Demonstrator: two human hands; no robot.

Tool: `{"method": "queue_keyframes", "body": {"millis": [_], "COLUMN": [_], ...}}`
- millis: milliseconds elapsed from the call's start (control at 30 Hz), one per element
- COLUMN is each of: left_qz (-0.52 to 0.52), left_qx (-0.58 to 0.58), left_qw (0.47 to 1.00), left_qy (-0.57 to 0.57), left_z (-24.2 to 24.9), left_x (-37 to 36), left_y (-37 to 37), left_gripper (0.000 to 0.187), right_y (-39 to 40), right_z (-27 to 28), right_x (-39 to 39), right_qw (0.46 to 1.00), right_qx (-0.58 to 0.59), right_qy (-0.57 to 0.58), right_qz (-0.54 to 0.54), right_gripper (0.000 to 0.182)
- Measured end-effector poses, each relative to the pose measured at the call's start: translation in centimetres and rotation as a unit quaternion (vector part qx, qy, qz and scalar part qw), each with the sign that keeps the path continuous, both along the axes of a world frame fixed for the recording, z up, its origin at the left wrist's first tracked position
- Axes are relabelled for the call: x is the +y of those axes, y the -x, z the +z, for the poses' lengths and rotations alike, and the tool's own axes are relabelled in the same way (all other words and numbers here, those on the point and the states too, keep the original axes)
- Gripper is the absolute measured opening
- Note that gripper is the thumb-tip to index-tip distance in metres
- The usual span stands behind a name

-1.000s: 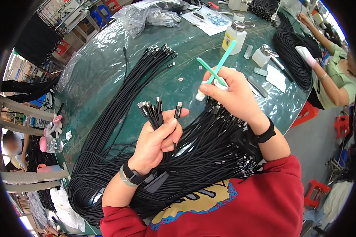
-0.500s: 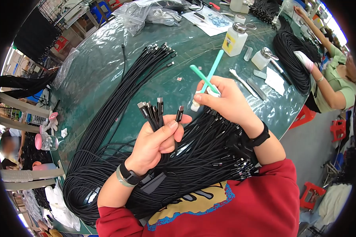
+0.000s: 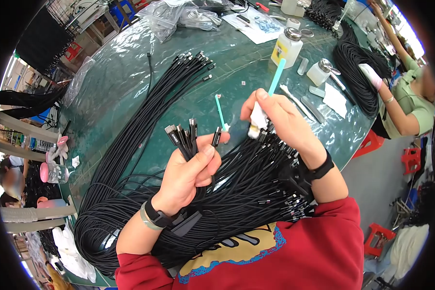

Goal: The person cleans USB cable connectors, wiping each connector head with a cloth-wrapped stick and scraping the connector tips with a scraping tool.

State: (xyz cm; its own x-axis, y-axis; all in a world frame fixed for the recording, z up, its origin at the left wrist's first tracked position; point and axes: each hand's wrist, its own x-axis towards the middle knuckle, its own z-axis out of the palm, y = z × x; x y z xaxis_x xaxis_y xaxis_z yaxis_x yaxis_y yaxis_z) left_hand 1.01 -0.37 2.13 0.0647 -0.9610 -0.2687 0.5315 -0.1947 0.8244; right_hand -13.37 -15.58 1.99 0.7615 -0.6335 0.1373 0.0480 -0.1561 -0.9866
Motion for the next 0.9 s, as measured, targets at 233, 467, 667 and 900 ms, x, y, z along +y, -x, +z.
{"method": "queue_keyframes", "body": {"millis": [233, 467, 667, 900], "left_qz": [0.042, 0.054, 0.078, 0.074], "left_qx": [-0.059, -0.094, -0.103, -0.103], "left_qw": [0.997, 0.994, 0.991, 0.992], "left_qy": [-0.007, -0.012, -0.016, -0.01], "left_z": [-0.3, -0.5, -0.9, -1.2], "left_x": [0.1, 0.3, 0.1, 0.5], "left_y": [0.2, 0.5, 0.9, 1.1], "left_gripper": [0.028, 0.026, 0.025, 0.025], "right_y": [0.7, 0.0, 0.1, 0.2], "right_z": [0.8, -0.5, -0.5, -0.8], "right_x": [0.8, 1.7, 3.1, 3.1], "right_qw": [0.966, 0.981, 0.985, 0.985], "right_qx": [-0.06, -0.101, -0.041, -0.073], "right_qy": [-0.236, -0.162, 0.164, 0.153], "right_qz": [0.09, 0.037, 0.046, 0.019], "right_gripper": [0.03, 0.013, 0.014, 0.015]}}
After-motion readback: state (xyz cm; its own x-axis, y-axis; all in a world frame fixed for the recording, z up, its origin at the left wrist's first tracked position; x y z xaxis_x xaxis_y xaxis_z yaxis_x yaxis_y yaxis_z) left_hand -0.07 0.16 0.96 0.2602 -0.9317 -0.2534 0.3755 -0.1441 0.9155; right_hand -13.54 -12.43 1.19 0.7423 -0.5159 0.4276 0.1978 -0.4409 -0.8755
